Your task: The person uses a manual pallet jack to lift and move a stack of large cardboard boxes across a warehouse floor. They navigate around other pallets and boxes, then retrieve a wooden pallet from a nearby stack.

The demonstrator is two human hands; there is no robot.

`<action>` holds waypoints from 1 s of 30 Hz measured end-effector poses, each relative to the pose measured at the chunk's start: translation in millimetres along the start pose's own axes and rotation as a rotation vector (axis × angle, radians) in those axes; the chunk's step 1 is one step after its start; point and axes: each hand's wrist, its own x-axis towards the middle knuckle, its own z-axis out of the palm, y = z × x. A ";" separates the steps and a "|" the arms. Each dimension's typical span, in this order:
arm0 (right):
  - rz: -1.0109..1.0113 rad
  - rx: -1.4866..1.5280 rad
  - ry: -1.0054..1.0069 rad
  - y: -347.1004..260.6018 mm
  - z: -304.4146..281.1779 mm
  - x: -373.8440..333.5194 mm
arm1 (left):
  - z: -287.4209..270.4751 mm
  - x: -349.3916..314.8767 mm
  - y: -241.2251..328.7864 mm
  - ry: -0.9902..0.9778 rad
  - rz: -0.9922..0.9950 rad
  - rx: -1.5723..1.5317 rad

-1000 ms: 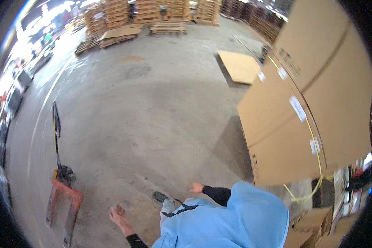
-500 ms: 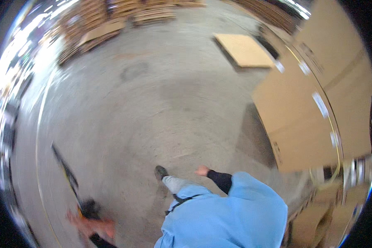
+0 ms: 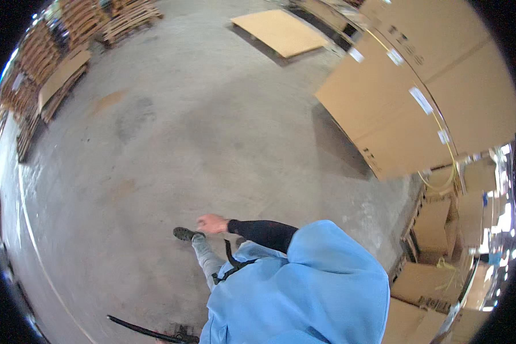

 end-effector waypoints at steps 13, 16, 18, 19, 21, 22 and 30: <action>0.414 -0.409 -0.359 13.9 -26.9 258.2 | -136.9 54.8 -4.3 0.247 -0.402 -0.113; 0.388 -0.247 -0.384 -42.1 0.9 397.5 | -139.2 21.4 -2.9 0.438 -0.515 0.025; 0.265 -0.312 -0.449 -86.9 17.5 505.1 | -133.8 8.8 8.0 0.772 -0.522 0.228; 0.197 -0.417 -0.456 -110.9 25.5 555.5 | -126.1 0.7 17.7 0.881 -0.619 0.323; 0.117 -0.262 -0.457 -163.3 58.2 643.1 | -111.5 -10.8 35.0 1.161 -0.576 0.016; 0.041 -0.300 -0.427 -195.1 68.4 690.2 | -102.2 -10.8 51.7 1.277 -0.648 -0.184; -0.213 -0.592 -0.709 -372.7 133.6 918.8 | -90.6 55.5 181.1 1.109 -0.824 -0.037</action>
